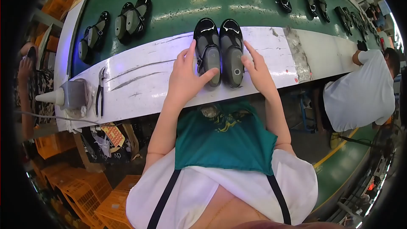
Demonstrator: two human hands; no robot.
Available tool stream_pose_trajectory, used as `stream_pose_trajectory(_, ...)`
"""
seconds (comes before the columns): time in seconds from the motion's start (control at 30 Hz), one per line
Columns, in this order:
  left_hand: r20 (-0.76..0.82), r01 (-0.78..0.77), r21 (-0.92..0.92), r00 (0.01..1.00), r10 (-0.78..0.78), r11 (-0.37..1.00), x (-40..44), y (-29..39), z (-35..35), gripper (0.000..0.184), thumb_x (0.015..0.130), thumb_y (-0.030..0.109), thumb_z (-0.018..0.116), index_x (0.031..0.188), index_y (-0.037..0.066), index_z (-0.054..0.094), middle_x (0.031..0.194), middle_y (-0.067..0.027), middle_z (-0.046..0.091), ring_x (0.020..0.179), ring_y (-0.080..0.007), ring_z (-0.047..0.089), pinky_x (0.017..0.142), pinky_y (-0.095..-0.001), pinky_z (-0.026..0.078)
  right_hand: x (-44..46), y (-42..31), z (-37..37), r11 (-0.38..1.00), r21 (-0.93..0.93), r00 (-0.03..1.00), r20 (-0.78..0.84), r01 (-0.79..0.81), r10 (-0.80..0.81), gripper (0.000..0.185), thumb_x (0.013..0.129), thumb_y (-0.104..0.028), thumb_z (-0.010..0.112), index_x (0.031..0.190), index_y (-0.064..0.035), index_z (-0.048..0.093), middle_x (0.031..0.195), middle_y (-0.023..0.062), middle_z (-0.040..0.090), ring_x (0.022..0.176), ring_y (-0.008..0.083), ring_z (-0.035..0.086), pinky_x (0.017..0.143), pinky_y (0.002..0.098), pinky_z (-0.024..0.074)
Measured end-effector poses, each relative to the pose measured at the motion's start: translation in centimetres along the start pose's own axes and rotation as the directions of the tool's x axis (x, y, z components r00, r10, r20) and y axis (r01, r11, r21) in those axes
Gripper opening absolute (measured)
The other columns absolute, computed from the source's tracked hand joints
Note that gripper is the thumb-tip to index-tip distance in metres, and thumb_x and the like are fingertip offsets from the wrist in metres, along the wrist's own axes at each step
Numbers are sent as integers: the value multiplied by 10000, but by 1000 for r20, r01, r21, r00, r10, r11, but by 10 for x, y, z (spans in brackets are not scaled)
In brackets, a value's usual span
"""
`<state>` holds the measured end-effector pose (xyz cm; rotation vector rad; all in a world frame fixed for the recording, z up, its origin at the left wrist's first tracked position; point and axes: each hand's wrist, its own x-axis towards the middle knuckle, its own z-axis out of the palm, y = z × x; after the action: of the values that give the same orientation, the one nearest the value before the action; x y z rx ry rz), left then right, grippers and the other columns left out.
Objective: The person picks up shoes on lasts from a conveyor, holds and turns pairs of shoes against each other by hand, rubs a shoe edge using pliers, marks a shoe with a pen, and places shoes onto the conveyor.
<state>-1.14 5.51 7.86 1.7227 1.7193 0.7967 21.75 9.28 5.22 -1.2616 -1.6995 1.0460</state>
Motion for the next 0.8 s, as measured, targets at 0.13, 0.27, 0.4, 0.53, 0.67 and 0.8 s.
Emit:
stream_pose_trajectory(0.13,117,0,24,993,-3,1000,1,6,11,997,704,421,763,1460,30,245,1385,-254,397,1242,-385,456,1012,-408,406,-13,-14,17,956,-274,992,39,-102,116,863,795,-399,667,1403,86,295,1305,258,501,1182,354,497,1016,406,362)
stream_pose_trajectory(0.27,29,-100,-117,994,104,988,-2,-21,22,923,747,362,705,1466,30,231,1403,-222,391,1251,-354,459,1034,-398,384,-11,-10,11,987,14,984,72,-162,161,825,781,-336,650,1412,60,296,1317,210,498,1160,316,507,992,388,386)
stream_pose_trajectory(0.4,93,106,-830,994,-52,547,-14,-45,28,797,771,292,581,1460,52,260,1347,-148,439,1180,-282,505,1010,-386,402,-22,24,13,710,645,954,114,-283,277,684,773,-269,589,1363,11,385,1251,142,539,1128,248,535,963,343,421)
stream_pose_trajectory(0.53,222,222,-975,972,-77,-11,-24,-58,43,629,784,277,507,1351,24,406,1240,-122,553,1109,-249,559,975,-378,435,-31,37,23,340,900,931,158,-273,329,570,797,-261,540,1293,9,460,1178,132,584,1067,243,581,936,359,464)
stream_pose_trajectory(0.67,220,218,-975,974,-52,-46,-24,-53,39,580,806,308,505,1296,2,467,1241,-135,573,1116,-261,572,966,-388,453,-33,52,20,190,949,956,211,-250,205,430,856,-288,537,1190,-17,533,1088,81,616,978,192,601,844,329,489)
stream_pose_trajectory(0.8,190,196,-967,980,53,-161,-20,-60,38,508,843,309,489,1244,-3,490,1187,-124,586,1064,-236,584,922,-356,466,-36,38,17,183,951,964,223,-247,146,395,913,-333,532,1170,-33,546,1069,52,616,952,153,589,805,291,472)
